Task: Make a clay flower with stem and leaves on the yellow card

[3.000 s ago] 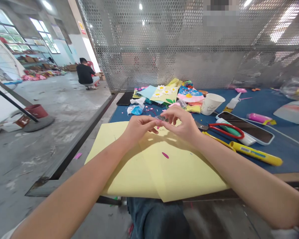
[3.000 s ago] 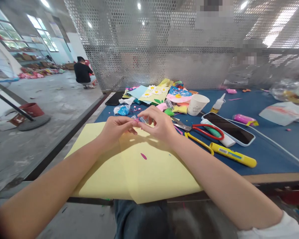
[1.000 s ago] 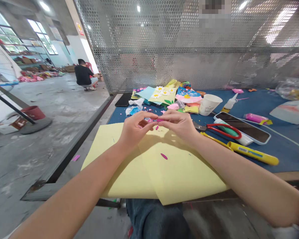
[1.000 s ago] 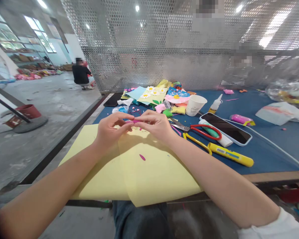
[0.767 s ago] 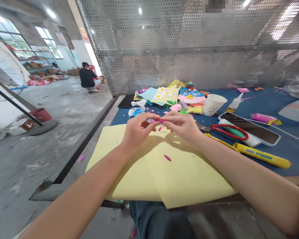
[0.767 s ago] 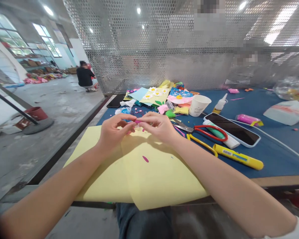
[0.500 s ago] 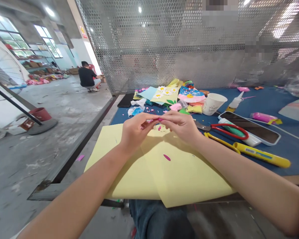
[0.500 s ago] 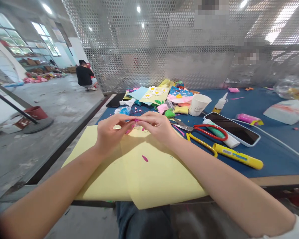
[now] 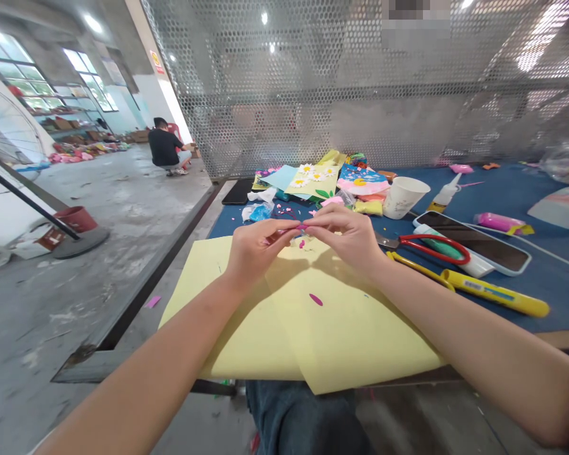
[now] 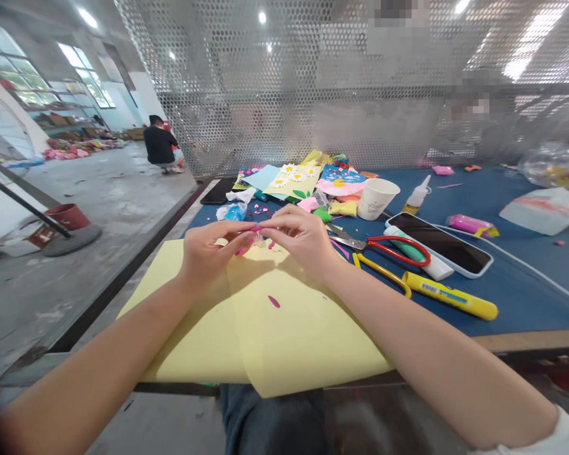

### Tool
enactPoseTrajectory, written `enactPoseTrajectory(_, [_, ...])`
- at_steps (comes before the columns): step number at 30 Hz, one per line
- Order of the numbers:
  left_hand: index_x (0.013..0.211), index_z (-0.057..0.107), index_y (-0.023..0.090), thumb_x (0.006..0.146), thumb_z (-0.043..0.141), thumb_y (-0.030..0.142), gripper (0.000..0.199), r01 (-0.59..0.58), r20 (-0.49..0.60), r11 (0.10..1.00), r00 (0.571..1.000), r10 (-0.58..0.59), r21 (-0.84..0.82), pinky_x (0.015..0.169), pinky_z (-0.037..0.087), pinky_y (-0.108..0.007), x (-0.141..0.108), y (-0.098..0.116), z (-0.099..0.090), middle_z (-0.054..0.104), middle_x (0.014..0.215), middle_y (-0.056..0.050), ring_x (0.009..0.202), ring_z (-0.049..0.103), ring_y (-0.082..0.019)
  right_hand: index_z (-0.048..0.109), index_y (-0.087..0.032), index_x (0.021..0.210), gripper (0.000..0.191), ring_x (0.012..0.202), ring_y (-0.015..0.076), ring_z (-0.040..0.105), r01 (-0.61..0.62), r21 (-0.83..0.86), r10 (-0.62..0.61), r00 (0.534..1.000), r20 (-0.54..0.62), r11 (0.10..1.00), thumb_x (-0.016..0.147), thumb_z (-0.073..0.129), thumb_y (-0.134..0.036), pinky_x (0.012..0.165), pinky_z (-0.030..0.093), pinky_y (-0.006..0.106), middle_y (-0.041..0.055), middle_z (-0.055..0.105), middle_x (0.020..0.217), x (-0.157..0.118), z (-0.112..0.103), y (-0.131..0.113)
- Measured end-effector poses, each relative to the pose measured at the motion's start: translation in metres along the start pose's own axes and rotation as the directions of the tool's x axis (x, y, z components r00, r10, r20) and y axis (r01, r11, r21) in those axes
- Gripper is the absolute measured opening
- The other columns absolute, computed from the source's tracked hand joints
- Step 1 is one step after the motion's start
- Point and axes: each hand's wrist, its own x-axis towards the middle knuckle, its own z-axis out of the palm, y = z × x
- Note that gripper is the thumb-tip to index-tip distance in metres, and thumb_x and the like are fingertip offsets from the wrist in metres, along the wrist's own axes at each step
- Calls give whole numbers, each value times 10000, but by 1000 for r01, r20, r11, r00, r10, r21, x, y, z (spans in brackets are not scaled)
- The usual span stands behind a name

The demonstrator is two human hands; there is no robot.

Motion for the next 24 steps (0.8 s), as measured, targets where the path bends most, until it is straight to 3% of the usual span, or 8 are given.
enactPoseTrajectory(4, [877,768,198,845,694,312,139,11,-4,1000,1000,-11,-20,556,548,-198,0,-1,-1,765,745,-7,569,679,-119,785,-233,841,81,730,142,605,3,-3,-3,1000,-4,1000,777,736,-233,508,459,242,42,677,792,1,0,0])
enactPoseTrajectory(10, [1046,746,209,811,727,321,261,47,55,998,997,-45,-47,551,557,-197,0,-3,0,773,957,-39,615,704,-128,784,-227,812,84,729,139,603,36,-14,-36,999,-34,999,778,727,-175,518,454,243,34,670,765,1,-1,-1])
enactPoseTrajectory(15, [912,775,187,845,692,267,132,27,18,998,999,-26,-56,547,543,-180,0,-1,1,777,797,-18,578,694,-114,782,-225,858,89,670,121,588,70,-44,-70,998,7,997,782,736,-212,511,462,238,33,678,771,1,-1,0])
enactPoseTrajectory(19, [912,776,185,841,697,238,119,24,11,998,1000,-24,-64,553,544,-179,0,-3,0,778,806,-17,587,697,-112,779,-218,831,68,670,119,584,73,-59,-73,997,5,996,776,740,-207,515,464,236,34,672,776,1,-1,-1])
enactPoseTrajectory(24, [1066,742,216,798,741,313,285,95,68,990,994,-88,-105,584,582,-213,-1,-4,1,772,966,-37,659,724,-145,782,-228,802,68,718,143,599,58,-67,-59,998,-5,996,786,723,-197,538,462,251,34,660,761,1,-1,-1])
